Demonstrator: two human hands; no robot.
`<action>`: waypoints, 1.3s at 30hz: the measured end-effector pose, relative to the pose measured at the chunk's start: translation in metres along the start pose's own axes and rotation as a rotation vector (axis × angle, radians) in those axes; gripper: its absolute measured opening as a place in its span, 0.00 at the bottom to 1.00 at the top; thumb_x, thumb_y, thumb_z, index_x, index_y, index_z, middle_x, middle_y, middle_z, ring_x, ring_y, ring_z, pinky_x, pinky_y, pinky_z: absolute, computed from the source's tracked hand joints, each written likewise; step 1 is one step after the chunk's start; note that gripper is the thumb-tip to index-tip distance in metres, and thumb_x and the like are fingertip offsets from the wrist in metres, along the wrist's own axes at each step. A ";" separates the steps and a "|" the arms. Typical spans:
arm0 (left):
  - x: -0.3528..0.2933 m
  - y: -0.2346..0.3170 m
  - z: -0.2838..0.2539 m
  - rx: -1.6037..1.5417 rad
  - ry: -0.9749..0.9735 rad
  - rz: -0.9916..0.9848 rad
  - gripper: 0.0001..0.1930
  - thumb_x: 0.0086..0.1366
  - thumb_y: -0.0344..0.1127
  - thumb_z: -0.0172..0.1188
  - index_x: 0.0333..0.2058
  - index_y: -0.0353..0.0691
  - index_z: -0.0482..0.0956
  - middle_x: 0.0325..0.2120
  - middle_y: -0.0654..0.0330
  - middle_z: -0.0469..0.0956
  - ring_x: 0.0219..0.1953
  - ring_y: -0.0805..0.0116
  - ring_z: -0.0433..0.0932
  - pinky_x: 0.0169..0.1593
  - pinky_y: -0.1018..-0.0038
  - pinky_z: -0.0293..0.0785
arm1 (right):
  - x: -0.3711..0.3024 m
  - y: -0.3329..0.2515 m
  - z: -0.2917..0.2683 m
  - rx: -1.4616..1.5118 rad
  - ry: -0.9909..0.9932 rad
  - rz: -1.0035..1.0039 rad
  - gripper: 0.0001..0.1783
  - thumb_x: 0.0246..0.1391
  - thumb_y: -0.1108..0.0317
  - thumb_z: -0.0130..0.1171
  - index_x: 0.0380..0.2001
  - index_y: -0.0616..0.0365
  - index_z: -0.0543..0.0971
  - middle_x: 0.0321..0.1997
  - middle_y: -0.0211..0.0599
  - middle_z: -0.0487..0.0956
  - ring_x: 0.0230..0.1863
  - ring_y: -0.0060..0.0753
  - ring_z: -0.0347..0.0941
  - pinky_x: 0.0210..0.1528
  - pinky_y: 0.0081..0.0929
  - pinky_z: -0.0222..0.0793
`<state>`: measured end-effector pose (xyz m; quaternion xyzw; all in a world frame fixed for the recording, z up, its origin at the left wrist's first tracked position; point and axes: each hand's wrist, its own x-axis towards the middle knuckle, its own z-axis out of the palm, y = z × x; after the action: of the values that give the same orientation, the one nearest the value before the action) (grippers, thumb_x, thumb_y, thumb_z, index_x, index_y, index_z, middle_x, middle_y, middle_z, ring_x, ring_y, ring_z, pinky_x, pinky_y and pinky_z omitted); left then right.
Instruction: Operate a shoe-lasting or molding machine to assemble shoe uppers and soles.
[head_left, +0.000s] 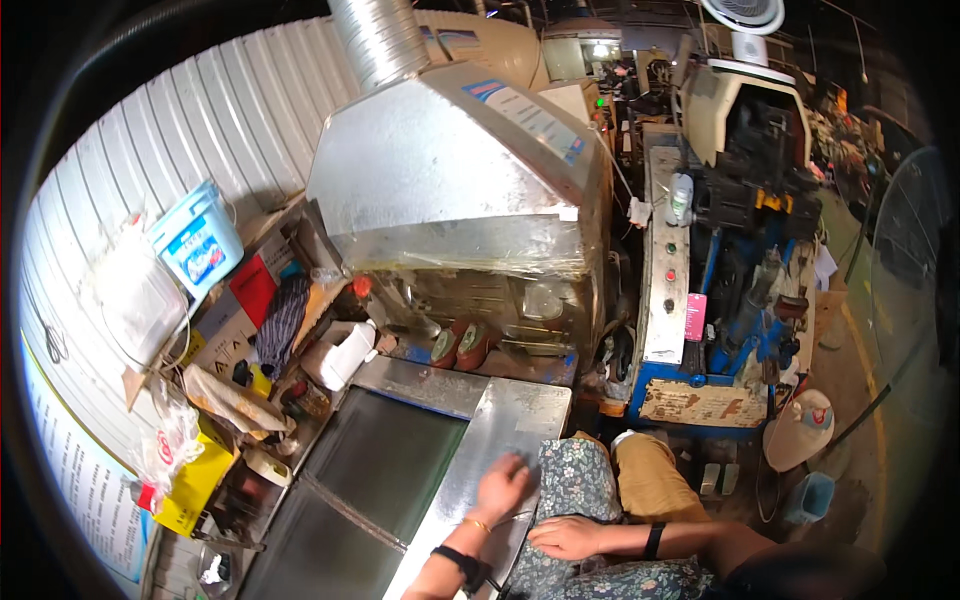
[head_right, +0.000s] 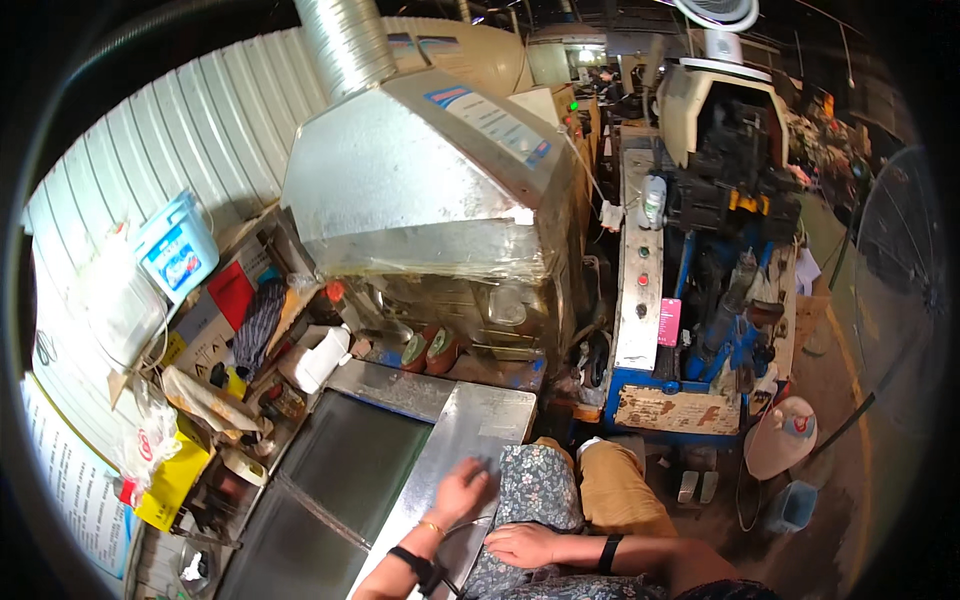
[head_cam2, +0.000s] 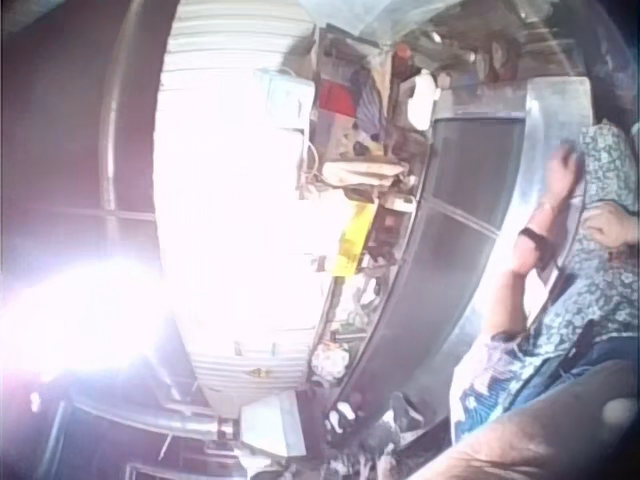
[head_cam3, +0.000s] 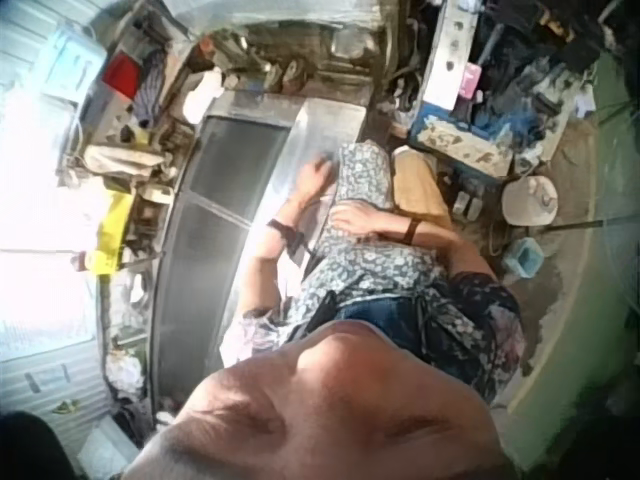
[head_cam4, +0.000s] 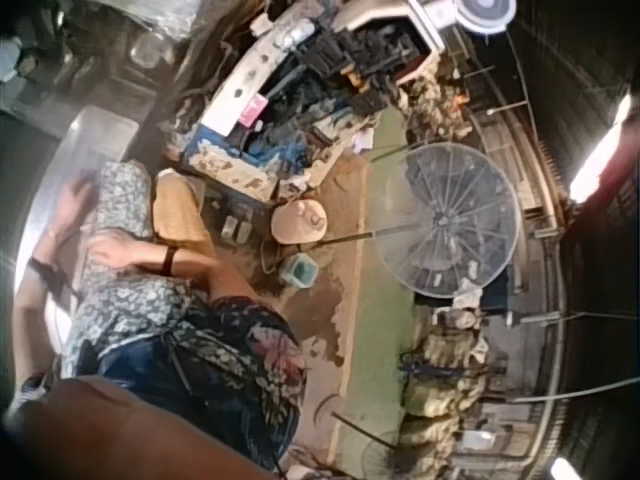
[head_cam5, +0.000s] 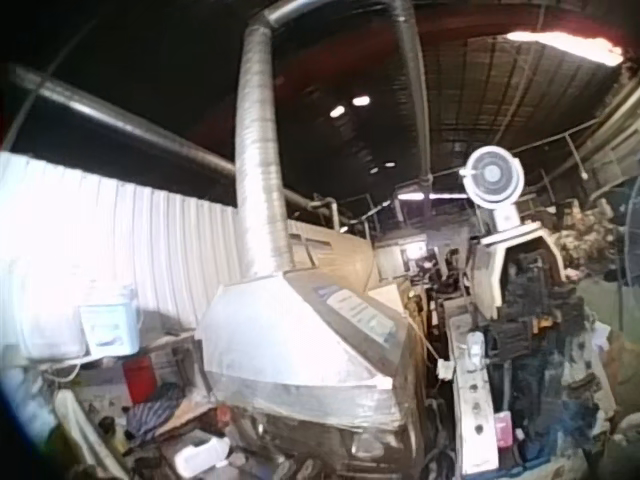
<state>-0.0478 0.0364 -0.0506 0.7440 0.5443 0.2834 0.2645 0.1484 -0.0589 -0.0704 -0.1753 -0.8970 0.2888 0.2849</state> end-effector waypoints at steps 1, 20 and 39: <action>0.013 -0.022 -0.006 0.128 0.039 0.051 0.24 0.65 0.47 0.57 0.52 0.35 0.77 0.56 0.46 0.74 0.61 0.44 0.69 0.64 0.59 0.64 | 0.001 0.002 0.001 0.007 -0.024 0.007 0.12 0.58 0.66 0.54 0.40 0.61 0.80 0.48 0.41 0.79 0.50 0.43 0.75 0.55 0.37 0.71; 0.038 -0.073 -0.025 0.407 0.098 0.154 0.24 0.66 0.48 0.53 0.53 0.37 0.76 0.58 0.51 0.74 0.63 0.56 0.69 0.65 0.61 0.62 | 0.064 0.032 -0.029 0.266 -0.079 0.060 0.11 0.54 0.71 0.60 0.42 0.58 0.81 0.44 0.39 0.82 0.41 0.43 0.80 0.44 0.33 0.77; 0.043 -0.074 -0.030 0.378 0.083 0.122 0.24 0.63 0.47 0.58 0.52 0.38 0.77 0.55 0.55 0.76 0.59 0.58 0.72 0.62 0.63 0.64 | 0.382 0.352 -0.075 0.033 0.444 1.221 0.66 0.45 0.42 0.69 0.72 0.60 0.38 0.74 0.68 0.46 0.73 0.65 0.49 0.72 0.43 0.50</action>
<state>-0.1072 0.0999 -0.0759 0.7996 0.5522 0.2220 0.0799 -0.0492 0.4267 -0.0809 -0.7047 -0.5512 0.3695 0.2510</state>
